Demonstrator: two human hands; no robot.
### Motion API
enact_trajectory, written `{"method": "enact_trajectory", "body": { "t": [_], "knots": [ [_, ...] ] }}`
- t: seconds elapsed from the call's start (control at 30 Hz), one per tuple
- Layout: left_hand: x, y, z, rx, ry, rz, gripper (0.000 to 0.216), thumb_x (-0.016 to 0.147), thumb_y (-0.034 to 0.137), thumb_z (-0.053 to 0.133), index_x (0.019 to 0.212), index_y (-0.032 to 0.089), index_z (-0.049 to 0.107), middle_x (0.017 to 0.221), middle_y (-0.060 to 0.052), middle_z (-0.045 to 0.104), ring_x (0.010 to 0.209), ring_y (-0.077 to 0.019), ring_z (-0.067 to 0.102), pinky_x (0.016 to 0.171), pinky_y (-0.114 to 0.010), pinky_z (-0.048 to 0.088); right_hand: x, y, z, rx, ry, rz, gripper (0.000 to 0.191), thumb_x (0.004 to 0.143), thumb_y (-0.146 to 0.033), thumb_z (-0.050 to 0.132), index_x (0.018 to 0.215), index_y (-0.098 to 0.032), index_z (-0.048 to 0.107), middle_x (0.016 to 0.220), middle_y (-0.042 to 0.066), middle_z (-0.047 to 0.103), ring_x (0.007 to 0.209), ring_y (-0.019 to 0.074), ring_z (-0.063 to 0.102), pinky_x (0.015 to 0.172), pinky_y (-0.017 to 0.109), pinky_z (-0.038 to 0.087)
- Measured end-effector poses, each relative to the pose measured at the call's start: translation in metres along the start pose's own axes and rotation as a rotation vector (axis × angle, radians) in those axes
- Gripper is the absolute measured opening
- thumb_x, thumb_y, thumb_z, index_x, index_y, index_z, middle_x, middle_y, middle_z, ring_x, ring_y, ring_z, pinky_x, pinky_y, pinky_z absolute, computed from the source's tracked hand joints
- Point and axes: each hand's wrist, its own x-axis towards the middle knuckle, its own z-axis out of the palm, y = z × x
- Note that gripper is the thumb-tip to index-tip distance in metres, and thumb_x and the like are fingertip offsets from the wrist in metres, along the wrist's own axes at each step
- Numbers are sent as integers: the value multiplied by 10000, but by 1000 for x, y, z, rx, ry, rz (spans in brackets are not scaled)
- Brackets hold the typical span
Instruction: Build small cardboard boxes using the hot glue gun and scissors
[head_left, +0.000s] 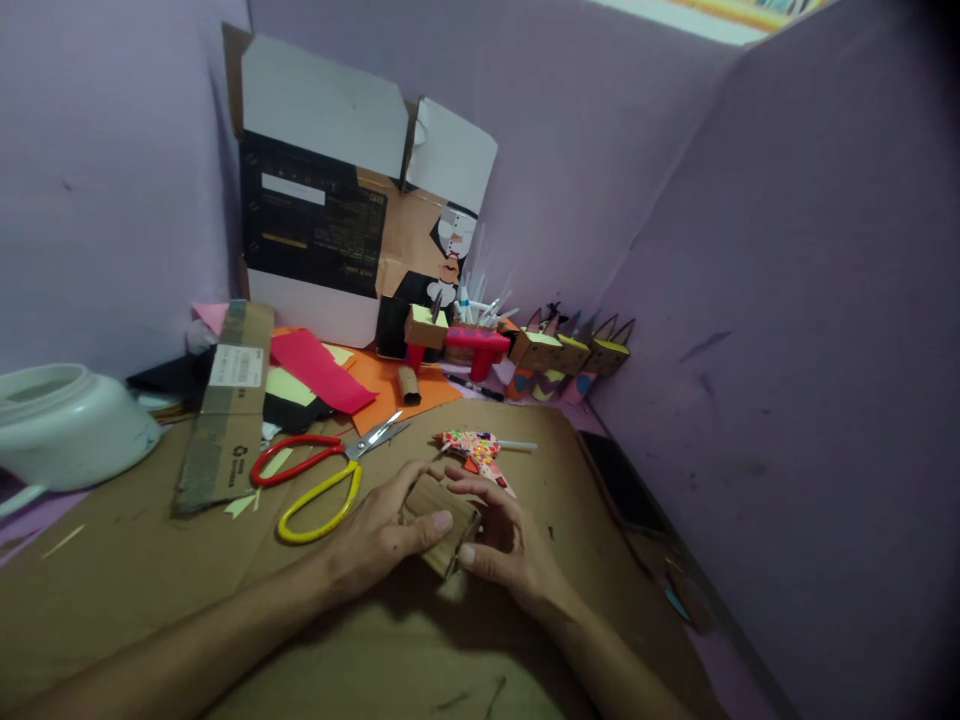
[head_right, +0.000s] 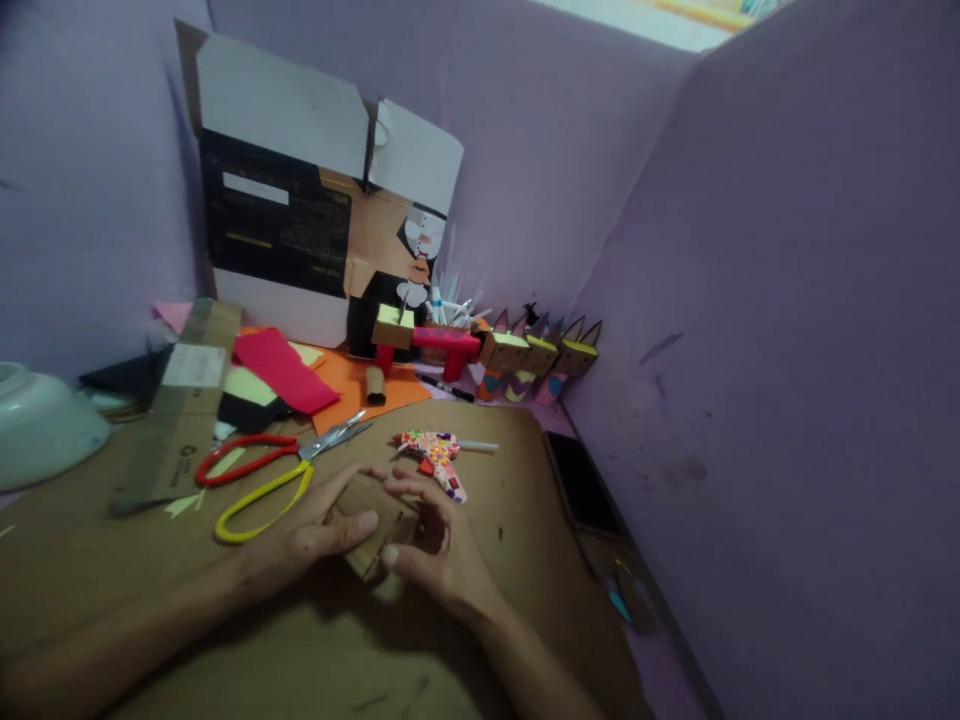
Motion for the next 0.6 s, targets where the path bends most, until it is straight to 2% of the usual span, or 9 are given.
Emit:
{"method": "enact_trajectory", "body": {
  "t": [0.1, 0.17, 0.27, 0.37, 0.6],
  "knots": [
    [0, 0, -1, -96, -44, -24, 495, 677, 463, 687, 1023, 197, 453, 985, -53, 658, 880, -246, 621, 729, -328, 464, -2, -1, 2, -2, -49, 3, 474, 622, -366, 797, 1062, -249, 664, 1343, 109, 525, 1244, 310, 475, 990, 454, 384],
    [-1, 1, 0, -124, -56, -56, 455, 691, 480, 676, 971, 196, 456, 971, -52, 652, 869, -238, 615, 718, -322, 450, -4, 0, 5, -16, -59, -1, 441, 645, -356, 783, 1059, -253, 669, 1329, 104, 543, 1242, 311, 480, 971, 455, 408],
    [-3, 3, 3, -86, -10, -108, 387, 766, 543, 579, 887, 187, 487, 925, -52, 647, 855, -230, 599, 715, -325, 433, -6, 1, 10, -69, -50, -18, 427, 663, -354, 769, 1067, -259, 667, 1308, 97, 571, 1237, 310, 489, 984, 468, 401],
    [-4, 4, 6, -52, 43, -100, 382, 802, 564, 512, 853, 185, 511, 933, -55, 647, 893, -237, 584, 739, -333, 423, -7, 2, 14, -99, -27, -42, 416, 651, -344, 775, 1043, -252, 674, 1275, 98, 601, 1219, 310, 509, 1014, 471, 372],
    [-5, 4, 9, 24, 91, -66, 368, 781, 555, 537, 830, 196, 475, 910, -29, 653, 836, -209, 562, 689, -307, 407, -9, 5, 15, -74, -22, -29, 380, 588, -267, 818, 939, -238, 675, 1207, 110, 630, 1186, 313, 536, 965, 432, 426]
  ]
}}
